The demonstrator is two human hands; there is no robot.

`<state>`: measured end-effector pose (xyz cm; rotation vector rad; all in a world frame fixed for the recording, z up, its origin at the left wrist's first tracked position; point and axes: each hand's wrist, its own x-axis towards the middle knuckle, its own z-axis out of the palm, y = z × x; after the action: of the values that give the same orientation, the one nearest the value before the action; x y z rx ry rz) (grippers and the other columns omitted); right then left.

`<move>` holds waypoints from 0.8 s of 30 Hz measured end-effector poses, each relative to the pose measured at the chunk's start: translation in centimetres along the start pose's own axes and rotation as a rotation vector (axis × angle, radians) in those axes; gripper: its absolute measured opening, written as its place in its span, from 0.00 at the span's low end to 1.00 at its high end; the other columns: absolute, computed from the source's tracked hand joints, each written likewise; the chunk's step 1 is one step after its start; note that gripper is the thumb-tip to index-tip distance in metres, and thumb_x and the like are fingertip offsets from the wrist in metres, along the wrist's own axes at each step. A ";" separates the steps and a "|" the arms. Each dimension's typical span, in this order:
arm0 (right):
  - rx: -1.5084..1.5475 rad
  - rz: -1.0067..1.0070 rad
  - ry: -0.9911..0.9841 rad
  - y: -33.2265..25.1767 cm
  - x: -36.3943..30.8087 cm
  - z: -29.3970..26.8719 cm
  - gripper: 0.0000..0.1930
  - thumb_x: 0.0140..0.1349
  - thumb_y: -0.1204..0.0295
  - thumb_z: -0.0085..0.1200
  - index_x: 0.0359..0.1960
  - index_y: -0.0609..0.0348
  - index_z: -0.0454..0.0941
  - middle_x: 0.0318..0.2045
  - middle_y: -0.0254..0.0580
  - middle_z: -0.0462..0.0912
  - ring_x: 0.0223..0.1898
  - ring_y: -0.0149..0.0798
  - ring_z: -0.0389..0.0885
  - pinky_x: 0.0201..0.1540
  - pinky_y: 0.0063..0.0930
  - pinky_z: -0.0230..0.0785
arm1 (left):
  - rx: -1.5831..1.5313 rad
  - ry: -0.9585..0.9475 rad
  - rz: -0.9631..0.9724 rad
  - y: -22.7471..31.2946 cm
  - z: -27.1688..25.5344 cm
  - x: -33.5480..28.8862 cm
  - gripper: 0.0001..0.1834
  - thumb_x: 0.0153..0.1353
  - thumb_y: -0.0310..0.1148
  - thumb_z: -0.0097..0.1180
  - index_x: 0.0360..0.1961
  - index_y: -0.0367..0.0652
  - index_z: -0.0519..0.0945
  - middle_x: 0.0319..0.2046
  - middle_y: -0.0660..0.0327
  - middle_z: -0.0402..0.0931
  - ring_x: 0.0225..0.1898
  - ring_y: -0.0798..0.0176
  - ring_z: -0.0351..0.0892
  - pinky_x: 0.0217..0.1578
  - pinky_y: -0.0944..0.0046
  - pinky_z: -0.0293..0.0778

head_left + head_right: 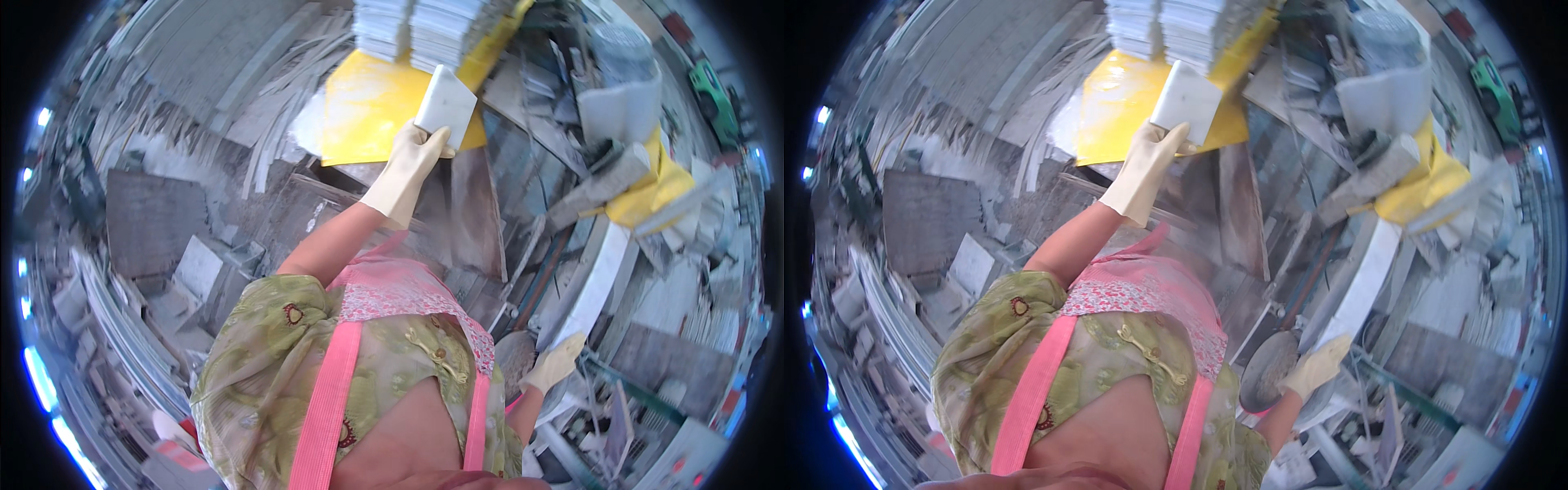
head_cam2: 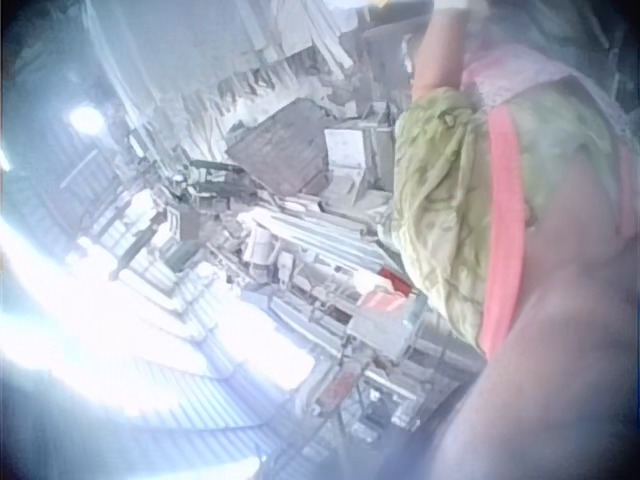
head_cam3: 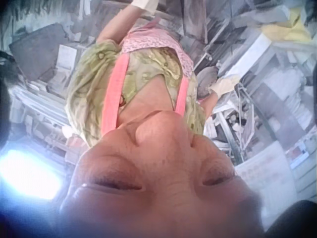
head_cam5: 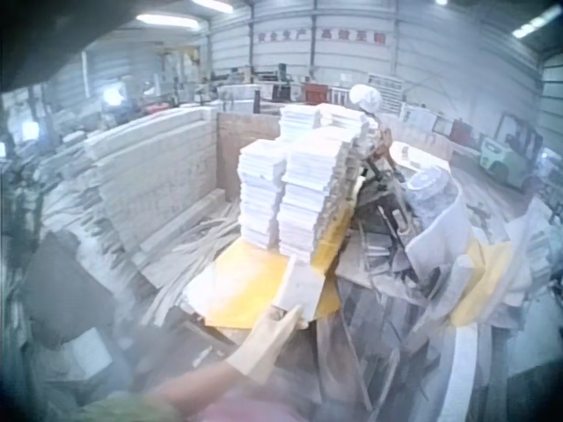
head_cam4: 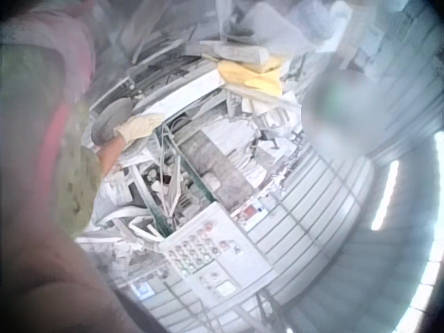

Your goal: The person repeatedly picks small white rectangular tiles from a nearby pile, places them onto a yellow board, and then transfers them to a growing stack on a conveyor. The person also briefly inspects a tile by turning it over before stacking. The process continues with the stack growing throughout the clip.

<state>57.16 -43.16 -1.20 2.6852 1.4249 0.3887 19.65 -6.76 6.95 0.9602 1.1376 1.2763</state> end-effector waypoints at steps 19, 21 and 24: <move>0.836 -0.154 -0.081 -15.9 10.7 -6.3 0.27 0.67 0.64 0.57 0.63 0.69 0.70 0.56 0.57 0.76 0.49 0.50 0.79 0.49 0.37 0.73 | 0.121 1.252 0.210 10.1 -37.3 -9.7 0.20 0.65 0.39 0.50 0.40 0.29 0.83 0.32 0.52 0.87 0.34 0.64 0.87 0.40 0.64 0.77; 0.926 -0.220 -0.104 -19.4 13.2 -6.6 0.26 0.67 0.65 0.57 0.62 0.70 0.71 0.54 0.56 0.78 0.46 0.49 0.80 0.46 0.36 0.74 | 0.078 1.316 0.215 10.3 -39.2 -12.5 0.20 0.65 0.39 0.49 0.40 0.31 0.83 0.31 0.53 0.87 0.34 0.65 0.87 0.43 0.64 0.76; 1.066 -0.337 -0.173 -25.4 16.9 -6.7 0.24 0.68 0.66 0.57 0.60 0.71 0.73 0.50 0.56 0.80 0.42 0.47 0.82 0.41 0.36 0.75 | 0.045 1.443 0.288 10.8 -40.5 -16.9 0.19 0.66 0.39 0.49 0.39 0.32 0.83 0.32 0.53 0.88 0.34 0.65 0.88 0.43 0.65 0.76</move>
<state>44.09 -15.26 3.67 2.8651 2.4434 -0.8467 -21.29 -25.44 10.83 0.0634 2.1178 2.2752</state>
